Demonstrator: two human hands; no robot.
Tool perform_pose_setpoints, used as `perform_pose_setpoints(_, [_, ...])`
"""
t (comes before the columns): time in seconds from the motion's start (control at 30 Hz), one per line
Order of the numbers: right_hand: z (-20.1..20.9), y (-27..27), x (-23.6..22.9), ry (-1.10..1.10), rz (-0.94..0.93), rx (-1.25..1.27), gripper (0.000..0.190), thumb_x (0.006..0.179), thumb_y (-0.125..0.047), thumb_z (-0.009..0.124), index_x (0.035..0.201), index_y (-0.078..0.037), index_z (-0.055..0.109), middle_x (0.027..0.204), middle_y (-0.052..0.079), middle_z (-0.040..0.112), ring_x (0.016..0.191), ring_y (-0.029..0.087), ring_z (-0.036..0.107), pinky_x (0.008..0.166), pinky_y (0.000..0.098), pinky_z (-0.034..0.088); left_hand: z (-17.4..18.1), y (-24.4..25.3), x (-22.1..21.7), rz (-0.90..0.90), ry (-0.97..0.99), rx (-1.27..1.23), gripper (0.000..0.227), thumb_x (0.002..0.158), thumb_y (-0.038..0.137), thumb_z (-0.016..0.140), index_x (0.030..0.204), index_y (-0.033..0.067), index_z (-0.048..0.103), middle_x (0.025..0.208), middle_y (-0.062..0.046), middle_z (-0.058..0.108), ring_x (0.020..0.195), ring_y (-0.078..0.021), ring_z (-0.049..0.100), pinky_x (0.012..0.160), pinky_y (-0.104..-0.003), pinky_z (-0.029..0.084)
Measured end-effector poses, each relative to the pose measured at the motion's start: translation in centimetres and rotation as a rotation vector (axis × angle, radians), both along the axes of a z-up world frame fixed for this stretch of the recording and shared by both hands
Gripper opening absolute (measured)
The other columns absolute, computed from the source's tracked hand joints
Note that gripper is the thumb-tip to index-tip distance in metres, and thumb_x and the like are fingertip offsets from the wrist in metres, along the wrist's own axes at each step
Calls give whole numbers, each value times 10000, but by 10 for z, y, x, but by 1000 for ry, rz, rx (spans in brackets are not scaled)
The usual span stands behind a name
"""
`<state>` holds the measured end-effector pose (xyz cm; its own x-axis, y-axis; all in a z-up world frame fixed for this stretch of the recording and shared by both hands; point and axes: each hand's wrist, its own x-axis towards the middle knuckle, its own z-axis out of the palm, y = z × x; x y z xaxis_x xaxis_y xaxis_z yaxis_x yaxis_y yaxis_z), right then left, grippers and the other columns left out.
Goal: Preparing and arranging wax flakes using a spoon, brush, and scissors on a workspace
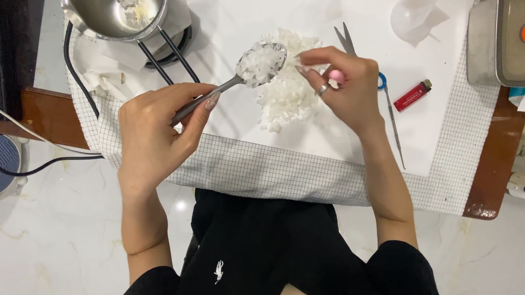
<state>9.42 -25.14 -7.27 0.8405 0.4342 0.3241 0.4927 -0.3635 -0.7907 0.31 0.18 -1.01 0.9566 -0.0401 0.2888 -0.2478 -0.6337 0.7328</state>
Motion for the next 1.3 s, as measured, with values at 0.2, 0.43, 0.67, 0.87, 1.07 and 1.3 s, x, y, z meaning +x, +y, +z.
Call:
perform_pose_setpoints(0.2, [-71, 21, -12, -278, 117, -461, 97, 758, -89, 733, 836, -138, 704, 940, 57, 618, 646, 281, 640, 573, 351, 508, 0, 1, 0, -10, -7, -21, 131, 848, -2, 638, 941, 24, 726, 514, -79, 582, 445, -211, 520, 424, -246, 399])
perform_pose_setpoints(0.43, [-83, 19, -10, -255, 188, -647, 190, 715, -83, 762, 848, -183, 672, 927, 36, 578, 720, 257, 641, 610, 348, 515, -1, 7, -1, -15, -24, -19, 116, 854, -6, 636, 931, 2, 722, 533, -93, 595, 463, -213, 547, 431, -250, 406])
perform_pose_setpoints(0.67, [-87, 15, -1, -140, 222, -638, 219, 692, -110, 757, 870, -191, 659, 919, 21, 556, 709, 246, 635, 626, 358, 499, -2, 6, 2, -14, -18, -38, 105, 842, 15, 650, 917, 9, 723, 528, -86, 584, 455, -208, 539, 421, -239, 401])
perform_pose_setpoints(0.87, [-117, 27, 7, -141, 218, -691, 183, 690, -73, 726, 808, -209, 691, 611, 28, 502, 575, 246, 593, 584, 320, 473, 0, 8, 0, -16, -16, -25, 105, 837, 12, 645, 909, 10, 721, 532, -89, 590, 461, -217, 554, 420, -251, 413])
perform_pose_setpoints(1.07, [-128, 30, 11, -169, 232, -716, 210, 654, -92, 750, 821, -214, 712, 578, 72, 543, 597, 264, 610, 596, 336, 489, -2, 13, 0, -18, -20, -37, 102, 844, 14, 641, 907, 10, 720, 523, -90, 585, 456, -218, 556, 414, -247, 408])
perform_pose_setpoints(1.3, [-140, 29, 10, -218, 205, -767, 249, 620, -114, 757, 841, -220, 713, 599, 60, 567, 620, 246, 629, 591, 334, 502, -5, 15, 0, -18, -27, -41, 103, 841, 21, 644, 909, 9, 721, 525, -91, 585, 456, -216, 560, 415, -249, 407])
